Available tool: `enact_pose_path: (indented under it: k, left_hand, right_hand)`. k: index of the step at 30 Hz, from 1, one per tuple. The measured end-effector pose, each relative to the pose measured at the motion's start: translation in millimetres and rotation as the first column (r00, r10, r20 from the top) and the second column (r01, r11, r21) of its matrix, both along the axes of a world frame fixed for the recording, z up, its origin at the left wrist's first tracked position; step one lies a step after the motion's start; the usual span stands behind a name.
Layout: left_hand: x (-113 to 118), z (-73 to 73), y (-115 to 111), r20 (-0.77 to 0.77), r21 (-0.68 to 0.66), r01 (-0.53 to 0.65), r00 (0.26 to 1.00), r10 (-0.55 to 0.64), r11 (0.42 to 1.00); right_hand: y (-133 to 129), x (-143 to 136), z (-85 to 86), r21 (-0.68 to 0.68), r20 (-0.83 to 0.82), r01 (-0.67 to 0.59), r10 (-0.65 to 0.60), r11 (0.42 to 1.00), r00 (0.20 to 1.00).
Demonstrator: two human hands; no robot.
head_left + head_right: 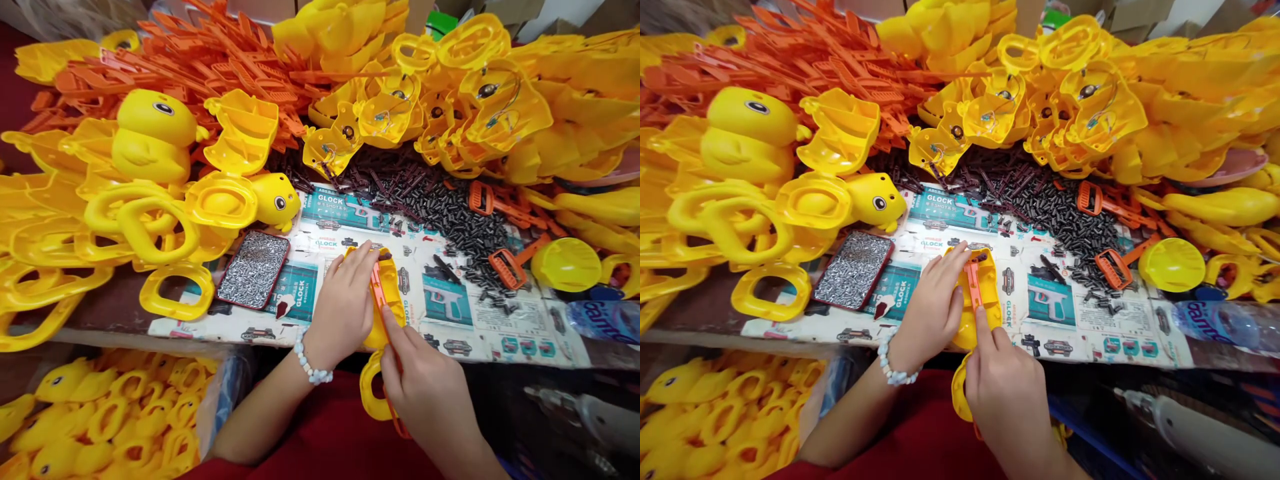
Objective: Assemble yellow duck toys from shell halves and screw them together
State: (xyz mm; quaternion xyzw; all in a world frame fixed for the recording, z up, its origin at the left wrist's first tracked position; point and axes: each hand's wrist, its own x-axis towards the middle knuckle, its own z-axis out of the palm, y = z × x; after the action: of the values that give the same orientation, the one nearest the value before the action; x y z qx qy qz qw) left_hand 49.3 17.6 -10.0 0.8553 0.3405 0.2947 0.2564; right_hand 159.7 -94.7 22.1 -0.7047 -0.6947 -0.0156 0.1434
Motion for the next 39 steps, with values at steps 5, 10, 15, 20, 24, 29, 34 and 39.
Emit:
enact_pose_path:
  k: [5,10,15,20,24,29,34,39]
  left_hand:
    - [4.4,-2.7,13.7,0.009,-0.017,-0.054,0.998,0.054,0.998]
    - [12.1,-1.9,28.8,-0.115,-0.122,-0.064,0.992,0.049,0.991]
    - [15.3,1.1,26.4,-0.127,-0.19,-0.09,0.99,0.066,0.978]
    - [21.3,5.0,25.9,-0.186,-0.217,-0.165,0.975,0.125,0.962]
    - [18.0,4.0,28.2,-0.141,-0.236,-0.1,0.988,0.068,0.967]
    - [2.1,1.6,25.8,-0.098,-0.231,-0.025,0.995,0.002,0.973]
    - [-7.8,-0.5,24.4,-0.063,-0.262,-0.012,0.998,-0.005,0.965]
    - [-8.1,-3.7,25.7,-0.053,-0.273,-0.018,0.999,0.004,0.962]
  right_hand:
    - [-0.5,1.4,-1.5,-0.019,0.056,-0.044,0.045,0.999,0.997]
    - [-5.3,9.7,-12.1,0.083,-0.11,-0.051,0.06,0.995,0.992]
    - [-0.4,25.6,-14.9,0.042,-0.195,-0.116,0.122,0.992,0.973]
    - [14.0,49.5,-2.1,-0.066,-0.175,-0.18,0.166,0.981,0.97]
    - [61.7,81.3,-7.0,-0.078,-0.178,-0.15,0.134,0.986,0.975]
    - [143.1,117.1,-30.4,-0.092,-0.013,0.003,-0.004,0.996,1.0]
    - [165.8,123.1,-38.7,-0.132,0.051,-0.054,0.062,0.99,0.997]
    - [157.9,122.8,-45.8,-0.097,0.062,-0.088,0.094,0.991,0.994]
